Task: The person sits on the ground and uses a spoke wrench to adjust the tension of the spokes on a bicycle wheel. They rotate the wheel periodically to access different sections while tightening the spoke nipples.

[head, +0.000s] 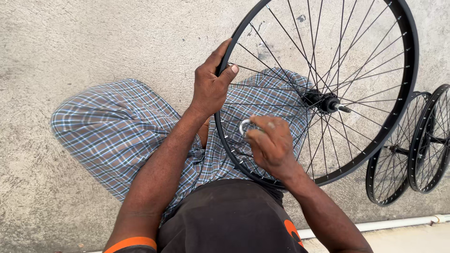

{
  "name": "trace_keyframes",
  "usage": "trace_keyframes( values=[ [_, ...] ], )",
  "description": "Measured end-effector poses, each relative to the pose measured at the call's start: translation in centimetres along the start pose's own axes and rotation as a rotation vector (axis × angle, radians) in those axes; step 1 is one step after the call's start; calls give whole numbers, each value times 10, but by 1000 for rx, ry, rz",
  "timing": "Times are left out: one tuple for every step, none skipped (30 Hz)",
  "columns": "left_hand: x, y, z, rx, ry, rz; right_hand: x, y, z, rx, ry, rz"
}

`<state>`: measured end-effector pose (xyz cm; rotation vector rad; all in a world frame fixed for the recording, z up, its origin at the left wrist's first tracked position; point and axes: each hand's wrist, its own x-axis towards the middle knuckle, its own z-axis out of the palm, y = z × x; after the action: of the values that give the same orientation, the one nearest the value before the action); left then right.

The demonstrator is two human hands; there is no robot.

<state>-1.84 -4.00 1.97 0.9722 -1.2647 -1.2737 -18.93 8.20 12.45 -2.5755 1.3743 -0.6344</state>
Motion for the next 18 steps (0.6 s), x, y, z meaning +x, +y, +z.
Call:
trace_keyframes(
  values=[
    [-4, 3, 2, -11, 9, 13, 0, -1, -5, -74, -76, 43],
    [-6, 6, 5, -8, 25, 41, 2, -3, -9, -151, -146, 89],
    [-9, 10, 6, -2, 39, 76, 4, -5, -10, -230, -208, 135],
    [-10, 13, 7, 6, 55, 113, 8, -7, -10, -165, -183, 118],
    [-11, 17, 7, 13, 27, 51, 12, -10, -7, -99, -163, 96],
    [-11, 20, 6, 19, 6, -15, 16, -12, -5, -31, -148, 70],
    [-12, 23, 5, 24, -13, -84, 22, -14, -1, -20, -218, 107],
    [-10, 25, 3, 25, -24, -53, 27, -15, 2, -11, -291, 151],
    [-6, 26, 1, 24, -40, -22, 30, -16, 3, -4, -361, 199],
    [-2, 26, 0, 25, -52, 14, 33, -17, 2, 32, -351, 176],
    [0, 26, -1, 10, -65, -4, 34, -16, 0, 71, -337, 147],
    [3, 25, -1, -1, -74, -20, 35, -15, -1, 111, -322, 114],
    [4, 25, -2, -14, -79, -42, 34, -15, -4, 158, -252, 58],
    [3, 24, -1, -13, -63, -54, 32, -15, -5, 205, -190, 10],
    [3, 23, 0, -15, -55, -65, 31, -16, -5, 249, -125, -32],
    [3, 23, 1, -15, -52, -71, 29, -17, -3, 169, -159, 40],
    [2, 23, 2, -10, -47, -57, 29, -20, 1, 88, -192, 113],
    [-1, 24, 5, -2, -45, -44, 29, -21, 5, 8, -220, 189]
  ],
)
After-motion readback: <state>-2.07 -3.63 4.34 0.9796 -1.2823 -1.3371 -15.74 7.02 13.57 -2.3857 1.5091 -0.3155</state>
